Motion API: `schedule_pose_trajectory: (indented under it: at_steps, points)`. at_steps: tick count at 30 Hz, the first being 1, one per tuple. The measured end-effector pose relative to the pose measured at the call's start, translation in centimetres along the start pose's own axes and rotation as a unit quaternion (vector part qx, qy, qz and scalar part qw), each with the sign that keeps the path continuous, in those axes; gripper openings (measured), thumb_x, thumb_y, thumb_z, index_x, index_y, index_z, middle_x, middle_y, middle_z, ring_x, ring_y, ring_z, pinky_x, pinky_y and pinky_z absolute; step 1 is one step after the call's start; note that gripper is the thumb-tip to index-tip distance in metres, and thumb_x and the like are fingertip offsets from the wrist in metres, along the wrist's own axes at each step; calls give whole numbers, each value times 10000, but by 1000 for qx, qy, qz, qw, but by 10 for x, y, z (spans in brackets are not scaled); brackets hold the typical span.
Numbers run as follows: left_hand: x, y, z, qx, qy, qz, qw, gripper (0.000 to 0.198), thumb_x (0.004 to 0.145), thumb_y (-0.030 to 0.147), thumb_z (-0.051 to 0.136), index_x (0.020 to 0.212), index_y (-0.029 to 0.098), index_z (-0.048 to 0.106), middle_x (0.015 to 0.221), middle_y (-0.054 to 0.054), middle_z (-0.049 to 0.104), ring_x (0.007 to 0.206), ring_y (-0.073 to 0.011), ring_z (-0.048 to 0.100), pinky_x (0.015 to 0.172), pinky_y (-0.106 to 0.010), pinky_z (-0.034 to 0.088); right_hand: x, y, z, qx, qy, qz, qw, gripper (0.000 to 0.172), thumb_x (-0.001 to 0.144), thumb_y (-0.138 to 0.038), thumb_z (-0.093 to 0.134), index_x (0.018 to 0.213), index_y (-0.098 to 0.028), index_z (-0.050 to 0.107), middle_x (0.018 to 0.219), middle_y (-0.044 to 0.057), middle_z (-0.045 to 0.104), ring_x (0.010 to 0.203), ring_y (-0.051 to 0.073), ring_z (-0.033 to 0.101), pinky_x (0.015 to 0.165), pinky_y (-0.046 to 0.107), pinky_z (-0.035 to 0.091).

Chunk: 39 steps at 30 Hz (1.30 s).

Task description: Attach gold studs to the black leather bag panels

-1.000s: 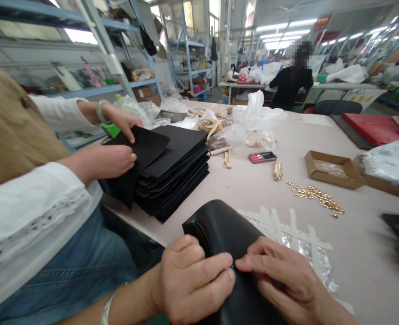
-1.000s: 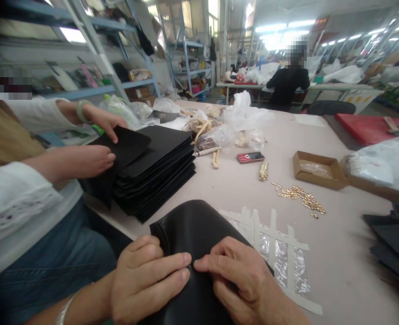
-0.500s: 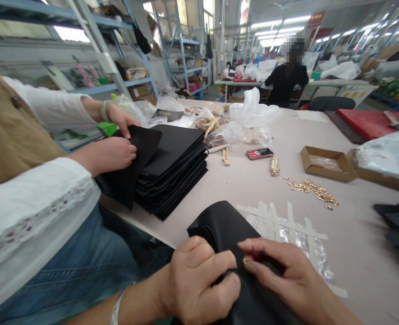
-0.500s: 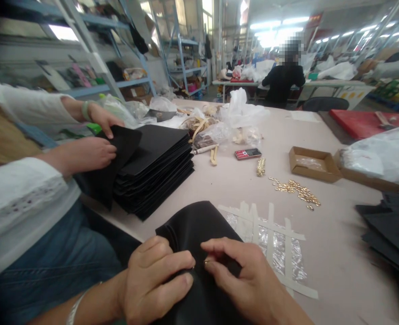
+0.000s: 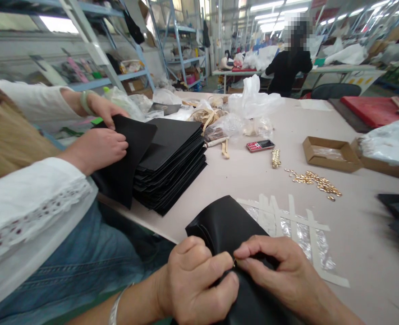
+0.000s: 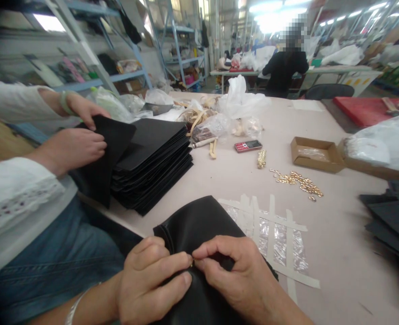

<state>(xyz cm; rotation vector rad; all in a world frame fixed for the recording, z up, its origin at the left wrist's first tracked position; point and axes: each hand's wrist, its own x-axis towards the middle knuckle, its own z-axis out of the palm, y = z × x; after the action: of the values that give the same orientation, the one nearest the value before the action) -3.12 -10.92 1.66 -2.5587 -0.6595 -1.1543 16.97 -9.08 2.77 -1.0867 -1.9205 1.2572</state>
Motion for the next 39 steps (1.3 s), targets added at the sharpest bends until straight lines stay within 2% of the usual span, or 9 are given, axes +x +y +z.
schedule_pose_trajectory:
  at_steps: [4, 10, 18, 25, 31, 39]
  points:
    - [5, -1, -3, -12, -9, 7, 1000, 71, 736, 142, 572, 736, 167, 638, 815, -36, 717, 550, -125, 486, 509, -301, 367, 1, -4, -1, 4, -20, -8, 1000, 161, 806, -137, 582, 812, -257, 688, 757, -74, 696, 697, 76, 637, 659, 159, 476]
    - [11, -3, -8, 2, -1, -9, 1000, 51, 743, 126, 594, 739, 148, 641, 798, -50, 723, 556, -127, 508, 502, -293, 379, 2, -5, -2, -24, 29, -95, 995, 190, 765, -69, 587, 821, -220, 687, 739, -54, 696, 656, 70, 639, 617, 160, 479]
    - [5, -5, -6, -14, -9, -12, 1000, 147, 822, 136, 500, 777, 124, 640, 835, -72, 714, 588, -137, 517, 520, -306, 364, 1, -8, -4, -51, 28, -186, 981, 249, 766, -27, 559, 902, -194, 684, 787, -22, 698, 693, 70, 648, 639, 146, 499]
    - [0, -3, -1, -11, -3, -20, 1000, 144, 825, 147, 502, 804, 127, 643, 878, -69, 707, 598, -138, 506, 539, -313, 352, -1, -7, -6, -48, 13, -181, 982, 320, 766, -4, 551, 947, -236, 677, 809, -35, 698, 709, 68, 653, 650, 146, 510]
    - [-1, -4, -3, -13, -5, -33, 999, 161, 828, 137, 486, 794, 134, 643, 900, -56, 712, 594, -136, 485, 542, -316, 337, 1, -8, -3, -67, 31, -230, 970, 329, 767, -6, 542, 986, -219, 665, 802, -3, 691, 700, 89, 646, 631, 178, 522]
    - [-1, -5, -2, -15, -8, -30, 999, 157, 826, 135, 493, 814, 122, 649, 925, -70, 706, 594, -143, 487, 539, -321, 328, 1, -11, -4, -106, 42, -257, 960, 295, 765, -15, 528, 946, -209, 656, 796, 9, 694, 690, 101, 651, 615, 186, 536]
